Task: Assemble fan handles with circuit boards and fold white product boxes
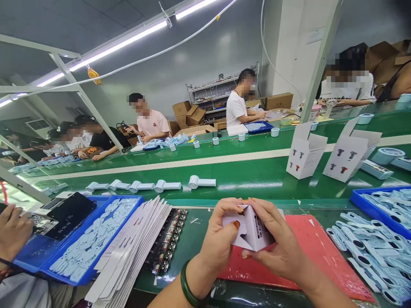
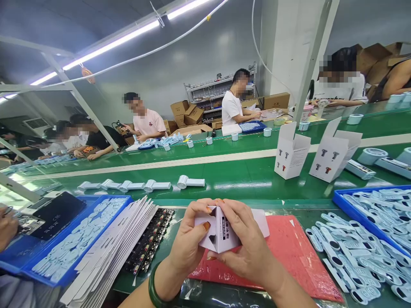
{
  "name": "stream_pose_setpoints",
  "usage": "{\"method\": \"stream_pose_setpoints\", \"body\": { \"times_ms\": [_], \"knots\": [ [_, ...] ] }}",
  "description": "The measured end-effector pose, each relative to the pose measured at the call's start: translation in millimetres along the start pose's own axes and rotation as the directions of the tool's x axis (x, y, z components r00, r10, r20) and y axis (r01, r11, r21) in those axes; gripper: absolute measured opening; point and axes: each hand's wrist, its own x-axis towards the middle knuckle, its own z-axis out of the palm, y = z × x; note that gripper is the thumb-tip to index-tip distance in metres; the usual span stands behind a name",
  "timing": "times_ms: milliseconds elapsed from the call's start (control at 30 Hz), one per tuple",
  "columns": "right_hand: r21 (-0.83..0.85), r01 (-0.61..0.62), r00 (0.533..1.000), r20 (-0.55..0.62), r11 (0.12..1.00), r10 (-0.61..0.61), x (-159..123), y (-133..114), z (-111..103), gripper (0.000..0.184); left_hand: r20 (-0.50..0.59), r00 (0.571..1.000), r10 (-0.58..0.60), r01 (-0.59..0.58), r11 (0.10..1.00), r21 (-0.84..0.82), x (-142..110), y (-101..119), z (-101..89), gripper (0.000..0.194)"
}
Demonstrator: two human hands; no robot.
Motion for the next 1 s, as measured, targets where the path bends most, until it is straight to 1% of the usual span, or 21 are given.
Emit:
{"method": "stream_pose_setpoints", "body": {
  "times_ms": [100,167,267,300,367,400,433,467,533,567,600,633,667,700,733,800,867,900,933,967,1000],
  "knots": [
    [-0.007,-0.003,1.000,0.011,1.000,0.003,-1.1,-0.5,0.4,0.088,0.000,1.000,0.012,-0.012,1.000,-0.001,0.0,-5.7,-2.7,0.016],
    [0.003,-0.010,1.000,0.018,1.000,0.010,0.1,-0.8,-0.8,0.088,0.031,0.999,0.008,-0.007,0.999,-0.046,-1.3,-7.3,-6.1,0.022],
    [0.014,-0.021,1.000,0.021,1.000,0.021,4.2,-0.2,-4.6,0.089,0.123,0.992,0.018,-0.002,0.991,-0.135,-4.2,-7.4,-14.2,0.054],
    [0.008,-0.017,1.000,0.024,1.000,0.017,5.2,0.4,-5.8,0.088,0.160,0.987,0.034,-0.015,0.992,-0.123,-4.8,-7.6,-17.7,0.069],
    [-0.021,-0.022,1.000,-0.006,1.000,0.022,4.0,1.7,-6.7,0.082,0.206,0.976,0.066,-0.067,0.998,-0.003,-4.0,-9.7,-25.7,0.094],
    [-0.039,-0.044,0.997,-0.060,0.998,0.041,1.3,2.2,-5.5,0.077,0.193,0.978,0.072,-0.087,0.994,0.068,-2.2,-11.6,-29.6,0.101],
    [-0.048,-0.080,0.988,-0.139,0.996,0.073,-2.7,2.5,-2.7,0.071,0.143,0.987,0.075,-0.092,0.989,0.114,0.8,-14.2,-33.1,0.103],
    [-0.036,-0.130,0.967,-0.224,0.991,0.119,-7.6,2.5,2.0,0.062,0.051,0.995,0.081,-0.086,0.989,0.116,5.0,-17.3,-35.6,0.099],
    [0.099,-0.266,0.906,-0.314,0.959,0.284,-16.8,2.1,16.6,0.049,-0.187,0.980,0.072,-0.078,0.997,-0.027,16.0,-25.8,-36.0,0.085],
    [0.223,-0.339,0.875,-0.283,0.914,0.393,-19.2,2.4,25.9,0.045,-0.283,0.958,0.044,-0.087,0.986,-0.140,21.9,-31.1,-33.3,0.079],
    [0.364,-0.418,0.839,-0.197,0.832,0.508,-19.0,3.6,35.4,0.046,-0.341,0.940,0.002,-0.092,0.964,-0.248,27.5,-37.1,-28.6,0.074],
    [0.485,-0.477,0.803,-0.099,0.733,0.588,-16.0,6.2,44.1,0.049,-0.357,0.933,-0.048,-0.081,0.937,-0.339,32.0,-43.5,-22.5,0.069],
    [0.562,-0.512,0.777,-0.020,0.650,0.629,-10.0,10.7,51.2,0.051,-0.343,0.934,-0.098,-0.054,0.912,-0.408,35.0,-49.7,-15.8,0.065],
    [0.596,-0.523,0.761,0.006,0.609,0.648,-1.5,17.5,55.7,0.051,-0.311,0.939,-0.146,-0.010,0.894,-0.449,36.3,-55.1,-9.4,0.062],
    [0.604,-0.523,0.754,-0.001,0.601,0.657,9.1,26.7,57.1,0.051,-0.279,0.941,-0.194,0.048,0.888,-0.457,35.8,-58.7,-4.7,0.060],
    [0.556,-0.525,0.733,-0.090,0.645,0.674,33.7,52.5,50.0,0.050,-0.233,0.930,-0.286,0.191,0.914,-0.359,29.7,-57.9,-4.7,0.062],
    [0.475,-0.560,0.691,-0.184,0.679,0.699,59.1,87.9,32.0,0.053,-0.210,0.925,-0.317,0.300,0.948,-0.109,17.8,-43.9,-21.7,0.066],
    [0.415,-0.590,0.667,-0.232,0.692,0.708,70.5,108.3,20.9,0.058,-0.205,0.935,-0.291,0.310,0.948,0.068,10.0,-32.2,-36.8,0.067],
    [0.342,-0.628,0.641,-0.281,0.699,0.714,80.4,129.7,9.4,0.065,-0.193,0.955,-0.226,0.272,0.925,0.265,1.2,-18.5,-55.8,0.065],
    [0.259,-0.674,0.613,-0.325,0.692,0.720,88.1,151.2,-1.4,0.071,-0.178,0.977,-0.120,0.192,0.858,0.477,-8.4,-3.8,-78.1,0.063],
    [0.172,-0.721,0.588,-0.360,0.671,0.725,93.5,171.8,-10.8,0.075,-0.169,0.986,0.002,0.116,0.716,0.688,-18.4,10.7,-102.9,0.061]
  ]
}}
